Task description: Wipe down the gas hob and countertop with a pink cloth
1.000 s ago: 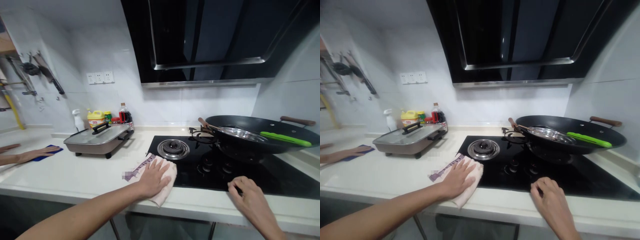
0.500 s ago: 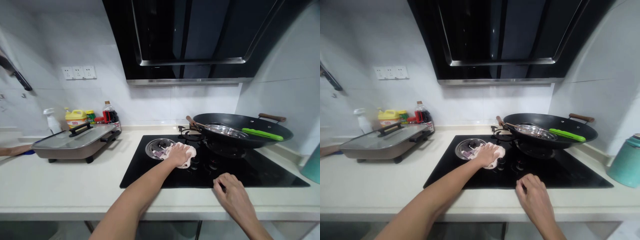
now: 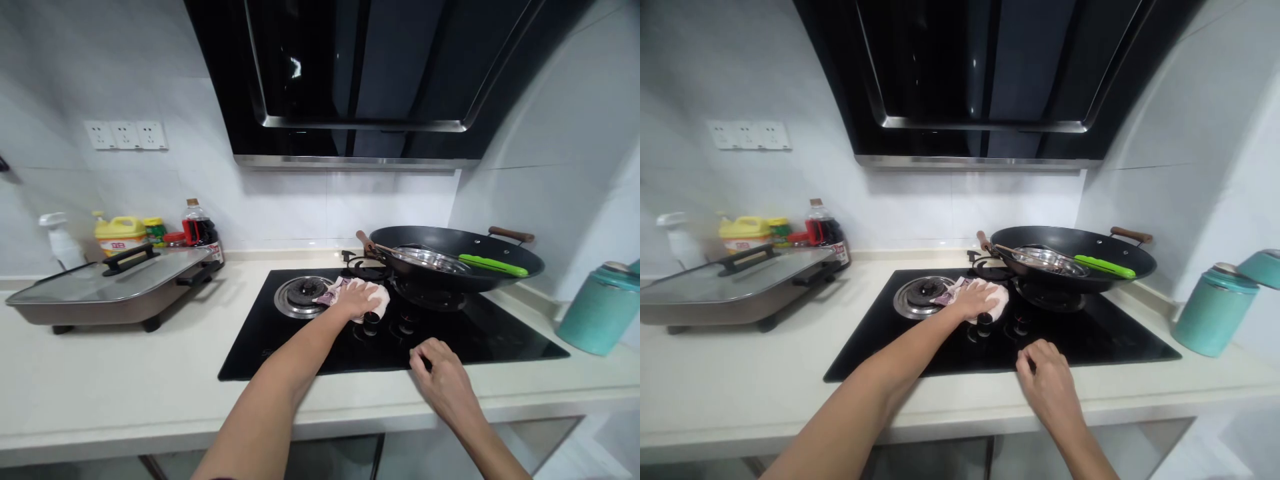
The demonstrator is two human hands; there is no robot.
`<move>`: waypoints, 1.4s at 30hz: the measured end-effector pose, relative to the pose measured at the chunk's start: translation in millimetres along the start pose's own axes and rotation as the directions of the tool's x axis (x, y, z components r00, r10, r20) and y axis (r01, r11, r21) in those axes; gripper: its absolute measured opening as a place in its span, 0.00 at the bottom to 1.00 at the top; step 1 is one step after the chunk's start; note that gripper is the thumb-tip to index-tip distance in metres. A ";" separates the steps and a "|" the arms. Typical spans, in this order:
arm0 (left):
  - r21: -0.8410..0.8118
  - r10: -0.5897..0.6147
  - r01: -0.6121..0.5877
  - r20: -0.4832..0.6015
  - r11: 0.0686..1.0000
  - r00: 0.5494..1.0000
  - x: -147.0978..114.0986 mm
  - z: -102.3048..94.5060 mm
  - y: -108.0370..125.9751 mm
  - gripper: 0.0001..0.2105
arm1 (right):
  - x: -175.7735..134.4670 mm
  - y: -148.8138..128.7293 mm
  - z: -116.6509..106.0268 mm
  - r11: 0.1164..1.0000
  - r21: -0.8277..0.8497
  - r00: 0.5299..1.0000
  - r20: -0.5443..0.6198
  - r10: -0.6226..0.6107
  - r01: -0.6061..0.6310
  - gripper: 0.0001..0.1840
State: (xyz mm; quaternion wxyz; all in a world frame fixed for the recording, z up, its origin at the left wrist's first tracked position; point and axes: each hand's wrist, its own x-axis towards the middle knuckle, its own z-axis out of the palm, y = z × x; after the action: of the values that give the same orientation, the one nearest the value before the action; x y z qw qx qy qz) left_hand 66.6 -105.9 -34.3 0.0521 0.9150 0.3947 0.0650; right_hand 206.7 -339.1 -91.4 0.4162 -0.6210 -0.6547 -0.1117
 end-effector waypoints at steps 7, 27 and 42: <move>-0.013 -0.077 0.076 -0.077 0.997 0.994 -48.5 -6.3 7.3 0.28 | -2.7 4.1 1.5 0.998 -0.004 0.996 -0.056 0.066 -0.066 0.16; -0.060 -0.222 0.220 -0.041 0.974 0.974 -221.3 -29.4 -51.2 0.36 | -8.5 36.9 9.1 0.969 -0.123 0.975 0.033 0.219 -0.213 0.25; 0.021 -0.435 0.441 -0.131 0.897 0.891 -341.6 -48.5 -98.4 0.34 | -8.2 42.7 8.5 0.969 -0.120 0.972 0.071 0.224 -0.215 0.25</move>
State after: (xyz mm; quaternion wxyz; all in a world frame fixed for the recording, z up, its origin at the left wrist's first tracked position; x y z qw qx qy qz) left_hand -243.8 -285.6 -27.5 0.0183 0.7979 0.5946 0.0978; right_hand 241.0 -330.6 -118.1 0.3627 -0.7162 -0.5915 -0.0751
